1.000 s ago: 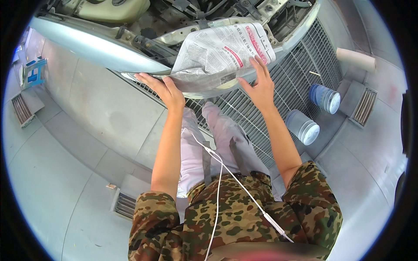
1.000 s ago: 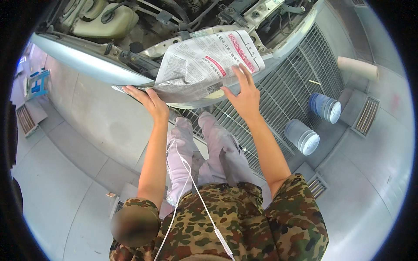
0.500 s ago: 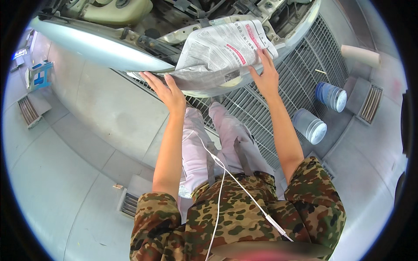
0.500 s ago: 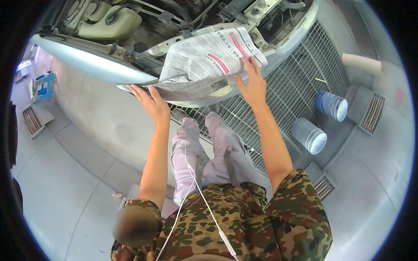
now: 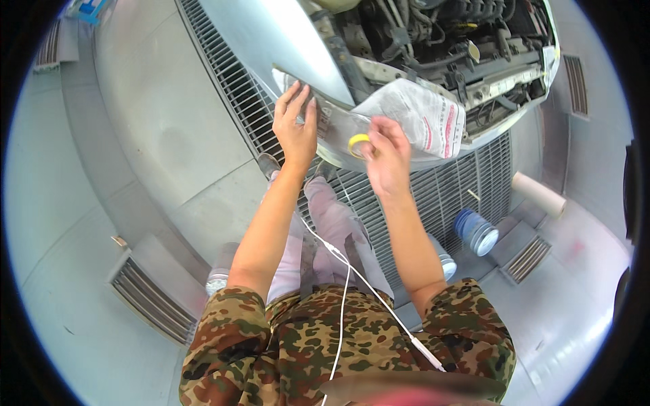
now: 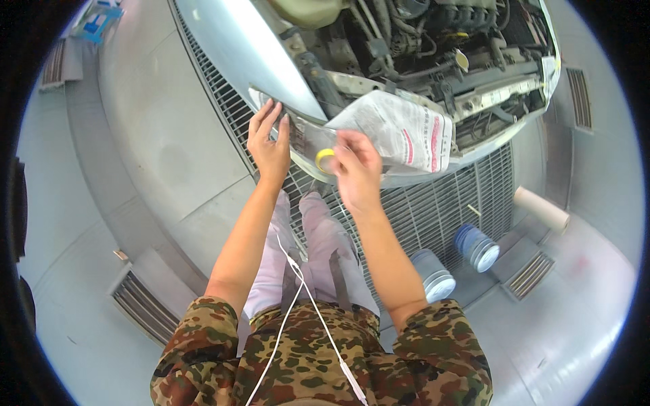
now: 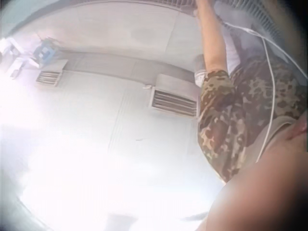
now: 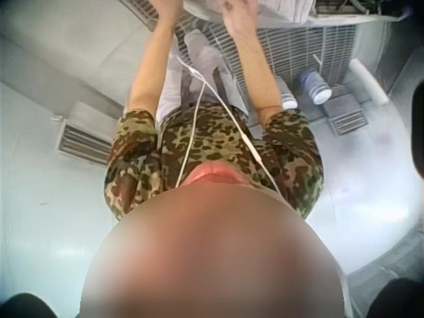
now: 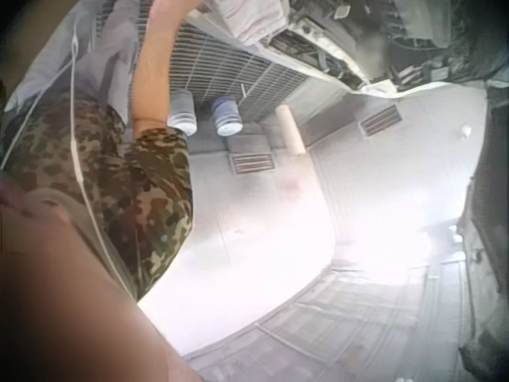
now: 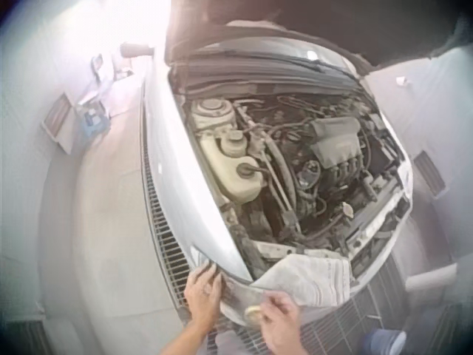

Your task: The person kneels in front of a silver car and applies yellow masking tape around the headlight and bumper area. They then place newspaper over the headlight and secure it with additional tape to protect it during painting.

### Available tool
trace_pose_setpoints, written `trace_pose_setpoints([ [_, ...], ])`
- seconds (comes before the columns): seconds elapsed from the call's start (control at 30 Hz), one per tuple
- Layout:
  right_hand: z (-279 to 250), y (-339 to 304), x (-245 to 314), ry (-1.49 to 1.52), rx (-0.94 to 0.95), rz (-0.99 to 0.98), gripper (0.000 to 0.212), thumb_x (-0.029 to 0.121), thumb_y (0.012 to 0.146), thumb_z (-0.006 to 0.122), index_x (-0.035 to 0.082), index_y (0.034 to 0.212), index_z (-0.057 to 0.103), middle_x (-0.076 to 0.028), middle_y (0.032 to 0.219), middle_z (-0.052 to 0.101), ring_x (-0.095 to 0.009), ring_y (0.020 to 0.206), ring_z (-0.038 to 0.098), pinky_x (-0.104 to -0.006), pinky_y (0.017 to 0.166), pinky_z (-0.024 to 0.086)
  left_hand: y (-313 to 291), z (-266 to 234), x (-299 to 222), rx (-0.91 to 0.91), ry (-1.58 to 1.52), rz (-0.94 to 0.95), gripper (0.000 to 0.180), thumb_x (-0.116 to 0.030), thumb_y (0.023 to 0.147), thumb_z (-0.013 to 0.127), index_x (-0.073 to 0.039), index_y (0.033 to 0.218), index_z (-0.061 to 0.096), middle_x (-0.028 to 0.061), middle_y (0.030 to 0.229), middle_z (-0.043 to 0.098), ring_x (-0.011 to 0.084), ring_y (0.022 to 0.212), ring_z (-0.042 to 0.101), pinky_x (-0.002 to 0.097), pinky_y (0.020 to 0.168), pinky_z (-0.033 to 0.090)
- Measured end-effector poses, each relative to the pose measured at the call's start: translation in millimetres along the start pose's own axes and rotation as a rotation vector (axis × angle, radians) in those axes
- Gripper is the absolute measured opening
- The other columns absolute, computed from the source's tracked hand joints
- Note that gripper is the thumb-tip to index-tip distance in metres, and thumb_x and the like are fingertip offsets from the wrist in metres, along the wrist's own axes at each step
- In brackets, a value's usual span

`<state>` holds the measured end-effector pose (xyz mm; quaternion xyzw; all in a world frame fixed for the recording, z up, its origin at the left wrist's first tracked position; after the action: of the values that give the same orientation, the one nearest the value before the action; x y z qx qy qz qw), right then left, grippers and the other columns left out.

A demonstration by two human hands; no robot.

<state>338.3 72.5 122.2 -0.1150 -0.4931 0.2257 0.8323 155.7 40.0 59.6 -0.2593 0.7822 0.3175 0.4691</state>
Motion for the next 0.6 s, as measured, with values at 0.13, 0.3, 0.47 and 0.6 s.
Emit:
trace_pose_setpoints([
  [0.13,66,40,-30,0.075,0.17,-0.07,0.028,-0.007,0.099,0.062,0.002,0.125,0.064,-0.005,0.108,0.061,-0.014,0.095,0.059,-0.0333,0.086,0.053,25,-11,13,0.052,-0.389,-0.238,0.019,0.001,0.096,0.07,0.002,0.115,0.075,0.016,0.123,0.072,0.0231,0.107,0.074,0.0316,0.089,0.061],
  [0.3,85,60,-41,-0.09,0.148,-0.129,0.027,-0.008,0.1,0.058,0.0,0.125,0.063,-0.006,0.106,0.062,-0.016,0.098,0.06,-0.0354,0.091,0.055,52,-16,34,0.322,-0.678,-0.551,0.02,-0.01,0.104,0.061,0.002,0.113,0.075,0.0081,0.112,0.076,0.0167,0.103,0.069,0.0329,0.095,0.055],
  [0.47,84,70,-40,-0.111,0.194,-0.23,0.025,-0.012,0.093,0.053,-0.001,0.113,0.061,-0.008,0.105,0.059,-0.02,0.096,0.06,-0.0379,0.086,0.053,52,-19,41,0.489,-0.804,-0.496,0.029,-0.016,0.105,0.057,0.003,0.115,0.076,0.0097,0.118,0.073,0.0199,0.111,0.066,0.0333,0.1,0.051],
  [0.6,83,74,-41,-0.15,0.227,-0.263,0.023,-0.014,0.088,0.051,0.0,0.105,0.059,-0.01,0.103,0.056,-0.023,0.092,0.061,-0.0385,0.085,0.052,52,-17,46,0.58,-0.812,-0.457,0.031,-0.018,0.106,0.057,0.003,0.116,0.077,0.0089,0.126,0.069,0.0209,0.119,0.062,0.0337,0.104,0.047],
])
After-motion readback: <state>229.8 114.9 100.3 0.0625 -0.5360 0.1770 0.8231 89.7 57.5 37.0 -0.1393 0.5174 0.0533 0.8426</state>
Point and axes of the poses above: each hand's wrist, its own y-axis towards the middle knuckle, its own z-axis out of the palm, x = y × z, the point moved 3 cm from there along y, towards the middle knuckle
